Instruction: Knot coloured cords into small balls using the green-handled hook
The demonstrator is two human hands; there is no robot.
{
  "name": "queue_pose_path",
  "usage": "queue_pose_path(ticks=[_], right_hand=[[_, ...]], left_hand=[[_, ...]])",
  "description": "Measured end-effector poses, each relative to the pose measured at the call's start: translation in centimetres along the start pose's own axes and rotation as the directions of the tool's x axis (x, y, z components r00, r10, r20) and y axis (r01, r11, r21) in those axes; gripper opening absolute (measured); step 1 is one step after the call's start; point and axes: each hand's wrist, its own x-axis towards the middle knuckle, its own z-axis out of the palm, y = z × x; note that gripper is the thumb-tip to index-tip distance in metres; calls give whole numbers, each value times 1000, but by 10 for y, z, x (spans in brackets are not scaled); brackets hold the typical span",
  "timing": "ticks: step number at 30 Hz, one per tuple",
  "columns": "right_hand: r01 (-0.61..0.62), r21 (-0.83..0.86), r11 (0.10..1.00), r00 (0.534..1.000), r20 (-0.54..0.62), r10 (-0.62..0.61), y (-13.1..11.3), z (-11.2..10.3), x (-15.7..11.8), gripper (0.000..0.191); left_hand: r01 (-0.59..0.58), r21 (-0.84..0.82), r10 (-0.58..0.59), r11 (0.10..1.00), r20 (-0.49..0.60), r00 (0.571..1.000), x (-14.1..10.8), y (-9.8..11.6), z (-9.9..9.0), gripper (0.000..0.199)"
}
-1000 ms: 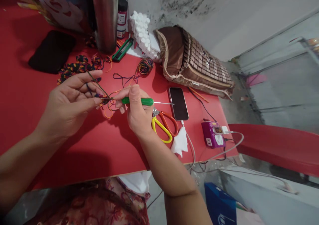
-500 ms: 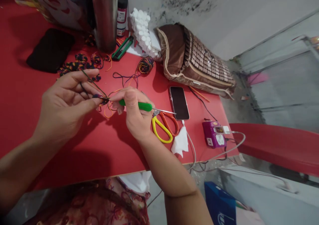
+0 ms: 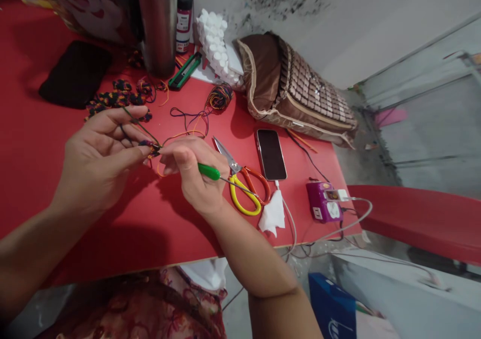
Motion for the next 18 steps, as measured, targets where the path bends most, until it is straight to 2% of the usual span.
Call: queue_pose_path(ticks=[4, 9, 13, 18], right_hand=[[64, -83, 994, 998, 8, -64, -2, 2, -3, 40], [119, -118, 986, 993, 26, -116, -2, 3, -5, 38], [159, -147, 976, 987, 60, -151, 1, 2, -6, 35], [184, -134, 974, 983, 47, -180, 5, 2, -7, 31]], left_hand=[[27, -20, -27, 999, -3, 1000, 0, -2, 1, 47], [35, -62, -37, 997, -30, 999, 2, -6, 0, 39], [-10, -41, 10, 999, -8, 1000, 3, -14, -3, 38], [-39, -51, 37, 998, -31, 999, 5, -19, -4, 42]])
